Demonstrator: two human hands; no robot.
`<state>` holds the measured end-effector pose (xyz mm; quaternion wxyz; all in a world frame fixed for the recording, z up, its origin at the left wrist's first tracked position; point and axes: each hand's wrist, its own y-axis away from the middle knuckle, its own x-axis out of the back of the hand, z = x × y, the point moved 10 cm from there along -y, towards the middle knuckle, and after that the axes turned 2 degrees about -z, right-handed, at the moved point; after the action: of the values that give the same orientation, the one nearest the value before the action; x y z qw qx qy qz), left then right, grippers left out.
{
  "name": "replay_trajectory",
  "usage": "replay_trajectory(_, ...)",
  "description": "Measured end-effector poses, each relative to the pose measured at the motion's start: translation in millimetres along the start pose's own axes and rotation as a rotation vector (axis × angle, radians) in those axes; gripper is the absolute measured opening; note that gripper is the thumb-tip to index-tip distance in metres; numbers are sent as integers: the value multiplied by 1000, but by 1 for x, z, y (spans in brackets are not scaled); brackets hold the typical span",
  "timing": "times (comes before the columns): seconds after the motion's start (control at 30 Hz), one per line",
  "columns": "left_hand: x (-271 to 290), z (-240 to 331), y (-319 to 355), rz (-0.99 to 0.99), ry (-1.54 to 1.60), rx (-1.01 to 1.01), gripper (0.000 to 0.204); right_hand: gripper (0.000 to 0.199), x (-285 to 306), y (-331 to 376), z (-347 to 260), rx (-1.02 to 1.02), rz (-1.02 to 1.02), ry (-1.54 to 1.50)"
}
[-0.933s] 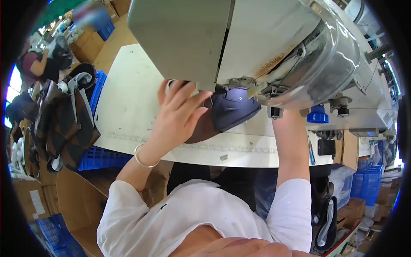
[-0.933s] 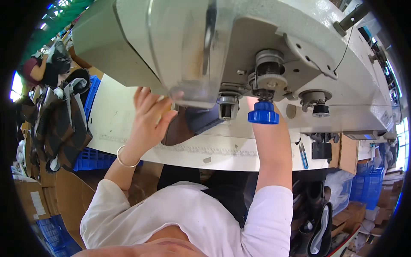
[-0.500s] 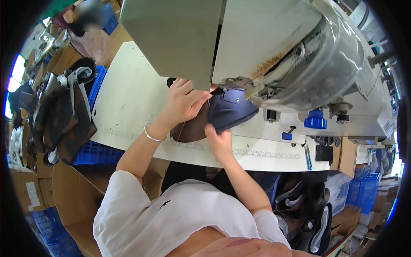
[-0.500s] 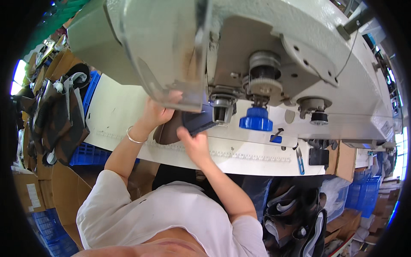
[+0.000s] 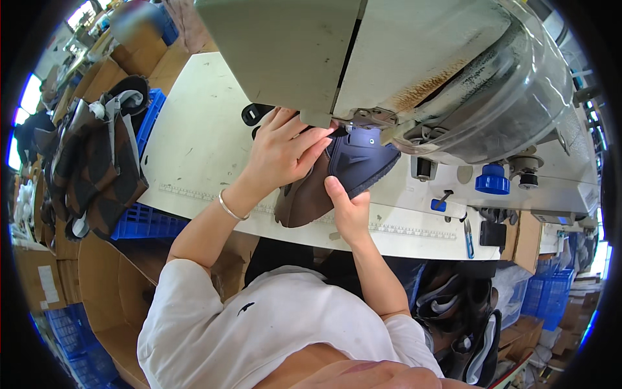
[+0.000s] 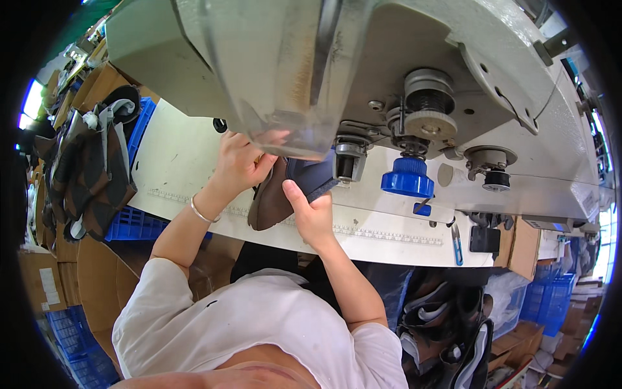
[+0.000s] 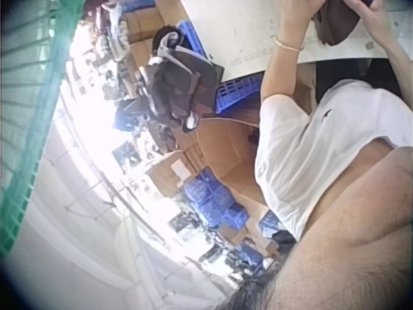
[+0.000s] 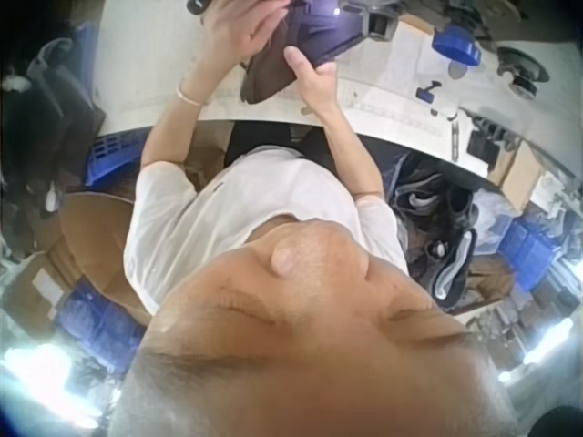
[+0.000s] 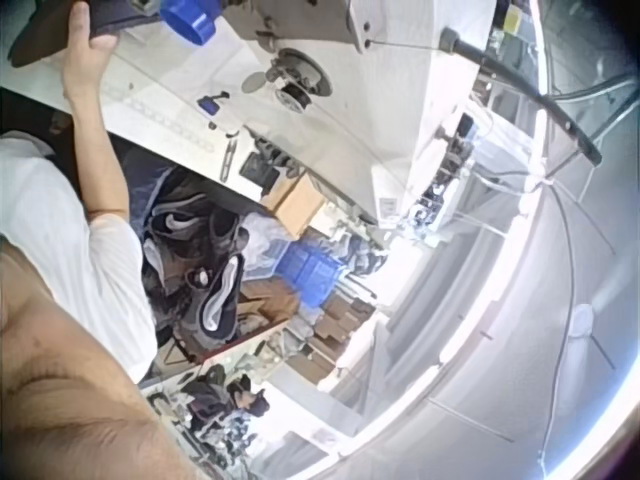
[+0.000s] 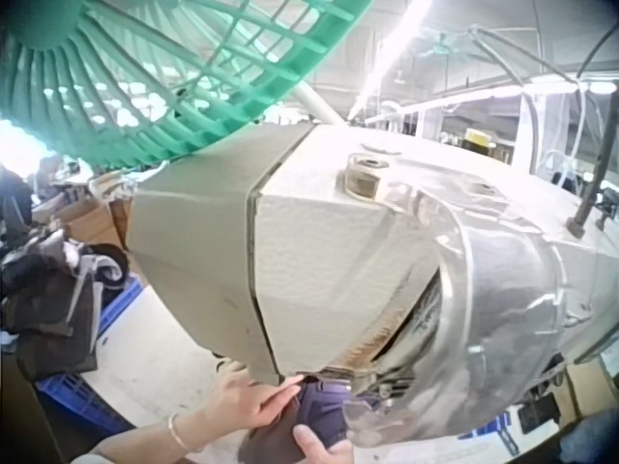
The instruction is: The person stitches boot components using a sewing machine, guiding and rotating the material under the needle by hand, then sets aside the sewn piece and picks up another boot part to stitch.
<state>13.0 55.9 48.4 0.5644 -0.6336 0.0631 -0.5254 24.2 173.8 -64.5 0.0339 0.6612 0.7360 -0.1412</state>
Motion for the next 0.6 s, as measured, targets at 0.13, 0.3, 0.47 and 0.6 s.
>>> replay_trajectory(0.13, -3, -2, 2, -12, -18, 0, 14, 14, 1, 0, 2, -15, -5, -26)
replay_trajectory(0.3, 8, 8, 4, -101, -215, -62, 23, 16, 13, 3, -3, -68, 31, 17)
replay_trajectory(0.47, 18, 57, 13, -207, -767, -333, 43, 16, 83, -11, -20, -241, 8, 187)
replay_trajectory(0.6, 19, 63, 12, -273, -800, -282, 40, 16, 91, -27, -31, -275, 3, 172)
